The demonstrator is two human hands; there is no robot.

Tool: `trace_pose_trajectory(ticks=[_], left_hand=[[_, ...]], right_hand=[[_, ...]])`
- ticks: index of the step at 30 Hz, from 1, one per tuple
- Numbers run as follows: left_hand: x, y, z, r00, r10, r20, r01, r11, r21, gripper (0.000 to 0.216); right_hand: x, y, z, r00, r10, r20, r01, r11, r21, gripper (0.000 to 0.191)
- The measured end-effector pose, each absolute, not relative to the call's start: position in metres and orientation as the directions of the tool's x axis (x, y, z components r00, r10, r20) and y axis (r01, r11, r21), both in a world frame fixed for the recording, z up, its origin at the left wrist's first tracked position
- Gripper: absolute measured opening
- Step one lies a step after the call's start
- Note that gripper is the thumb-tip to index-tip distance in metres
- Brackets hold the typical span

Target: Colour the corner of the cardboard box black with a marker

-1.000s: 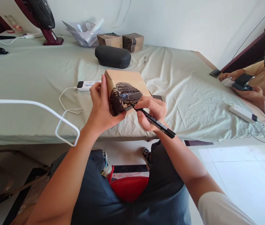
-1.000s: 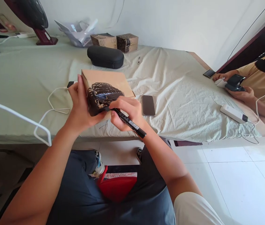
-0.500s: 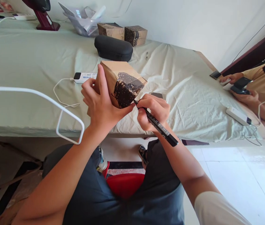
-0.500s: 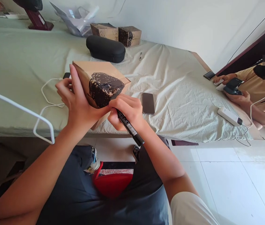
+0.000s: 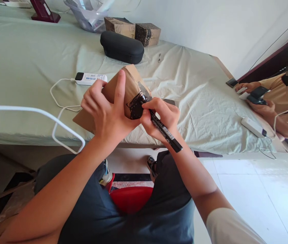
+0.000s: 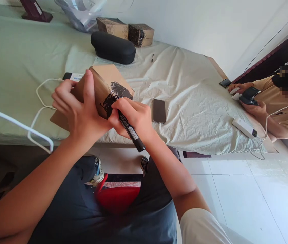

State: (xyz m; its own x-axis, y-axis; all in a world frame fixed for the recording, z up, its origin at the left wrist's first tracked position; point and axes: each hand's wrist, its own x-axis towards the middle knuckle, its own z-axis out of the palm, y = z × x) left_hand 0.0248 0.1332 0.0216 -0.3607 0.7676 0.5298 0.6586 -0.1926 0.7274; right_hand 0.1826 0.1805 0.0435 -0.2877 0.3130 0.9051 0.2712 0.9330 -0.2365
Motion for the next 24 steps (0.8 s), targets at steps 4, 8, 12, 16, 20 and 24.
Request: trace_pose_trajectory(ticks=[4,8,12,16,20,24], left_hand=[[0.027,0.133,0.020,-0.372,0.710,0.598,0.750,-0.149,0.644,0.104],[0.025,0.131,0.015,-0.324,0.691,0.647,0.815,-0.143,0.561,0.116],[0.022,0.125,0.012,-0.303,0.723,0.621,0.777,-0.190,0.600,0.104],[0.022,0.121,0.008,-0.245,0.691,0.680,0.876,-0.143,0.461,0.103],[0.022,0.119,0.005,-0.262,0.720,0.643,0.876,-0.102,0.472,0.098],[0.021,0.119,0.003,-0.262,0.725,0.637,0.863,-0.119,0.490,0.101]], right_hand=[[0.182,0.180,0.041,-0.252,0.372,0.893,0.237,0.919,-0.316,0.016],[0.183,0.184,0.036,-0.243,0.491,0.836,0.252,0.865,-0.435,0.004],[0.187,0.191,0.034,-0.221,0.476,0.851,0.155,0.879,-0.451,0.003],[0.189,0.193,0.037,-0.217,0.341,0.915,-0.012,0.936,-0.352,0.008],[0.187,0.188,0.041,-0.226,0.271,0.936,-0.040,0.957,-0.287,0.011],[0.186,0.185,0.040,-0.222,0.293,0.930,0.003,0.954,-0.300,0.009]])
